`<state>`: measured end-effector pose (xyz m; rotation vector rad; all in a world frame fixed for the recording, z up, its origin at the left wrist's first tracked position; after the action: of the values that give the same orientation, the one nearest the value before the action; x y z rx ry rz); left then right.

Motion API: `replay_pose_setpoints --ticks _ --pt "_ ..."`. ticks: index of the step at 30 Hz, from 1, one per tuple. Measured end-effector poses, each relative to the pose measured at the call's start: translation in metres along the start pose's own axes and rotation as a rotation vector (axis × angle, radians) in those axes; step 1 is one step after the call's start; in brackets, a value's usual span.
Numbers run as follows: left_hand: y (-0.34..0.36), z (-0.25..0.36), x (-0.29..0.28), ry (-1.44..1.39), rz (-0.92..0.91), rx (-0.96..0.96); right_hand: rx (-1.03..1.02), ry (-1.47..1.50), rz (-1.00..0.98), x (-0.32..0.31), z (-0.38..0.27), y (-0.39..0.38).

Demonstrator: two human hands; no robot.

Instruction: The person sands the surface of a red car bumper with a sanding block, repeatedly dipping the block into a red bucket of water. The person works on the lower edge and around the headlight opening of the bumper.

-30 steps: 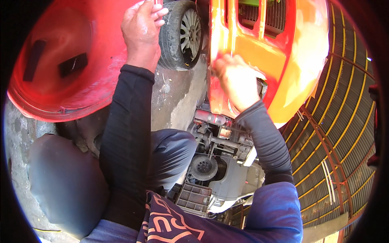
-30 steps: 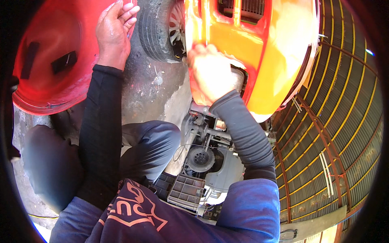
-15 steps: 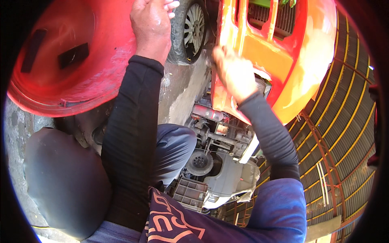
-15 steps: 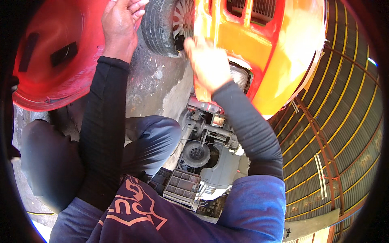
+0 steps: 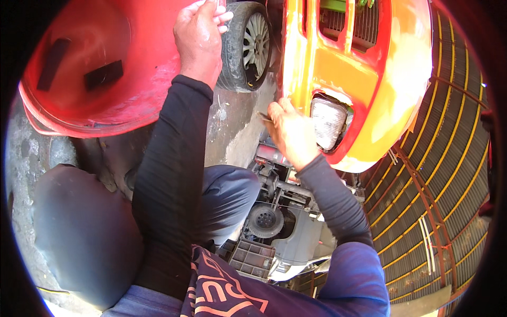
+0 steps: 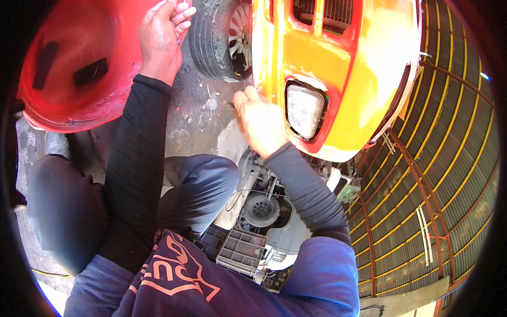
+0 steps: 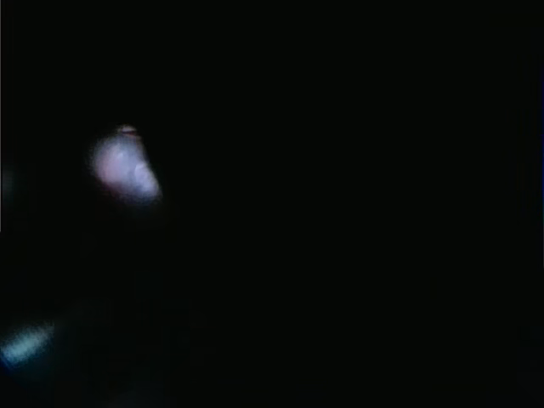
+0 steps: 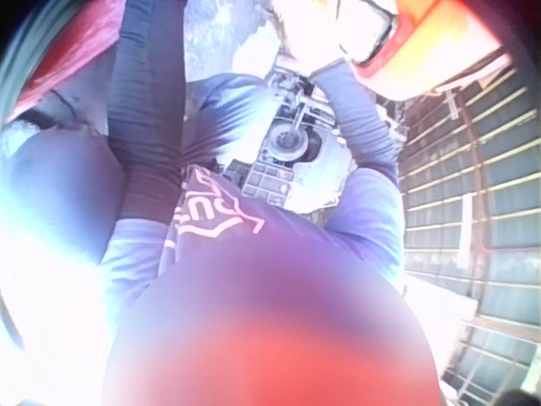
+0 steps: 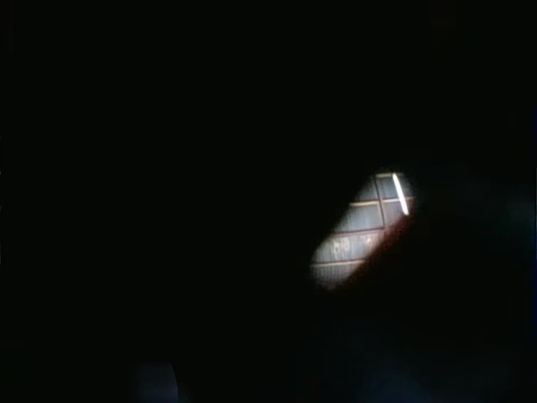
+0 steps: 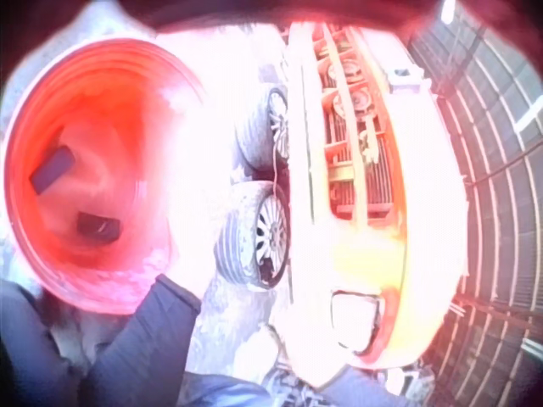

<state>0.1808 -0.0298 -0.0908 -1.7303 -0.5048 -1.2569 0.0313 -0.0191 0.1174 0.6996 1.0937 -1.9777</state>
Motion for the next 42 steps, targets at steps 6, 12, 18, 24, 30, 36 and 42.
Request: replay_pose_setpoints --ticks 6,12,18,24,30,36,42 --pt "0.007 0.023 0.009 0.079 0.005 0.072 -0.188 0.575 0.263 0.002 -0.064 0.05" --pt "0.022 0.061 0.011 0.185 0.004 0.156 -0.508 0.784 0.466 0.026 -0.103 0.167" --pt "0.033 0.085 0.013 0.258 0.022 0.186 -0.564 0.851 0.298 0.059 -0.137 0.253" --pt "0.041 0.099 0.019 0.325 0.012 0.18 -0.541 0.844 -0.067 0.041 -0.162 0.302" --pt "0.041 0.118 0.029 0.389 -0.012 0.22 -0.473 0.806 -0.618 0.007 -0.142 0.287" --pt "0.027 0.111 0.05 0.591 -0.114 0.3 0.132 0.878 -0.897 -0.071 -0.019 0.163" --pt "-0.041 -0.051 0.075 0.444 -0.354 -0.305 0.193 0.149 0.094 -0.075 0.053 0.086"
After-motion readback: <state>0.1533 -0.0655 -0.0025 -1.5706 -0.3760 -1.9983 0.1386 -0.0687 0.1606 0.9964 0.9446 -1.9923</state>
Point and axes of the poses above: each hand's wrist, its own y-axis towards the middle knuckle, its own x-axis out of the palm, z = x × y, the point moved 2 cm from there along y, towards the middle knuckle, and after that the axes turned 7 degrees about y, right-handed, at the moved point
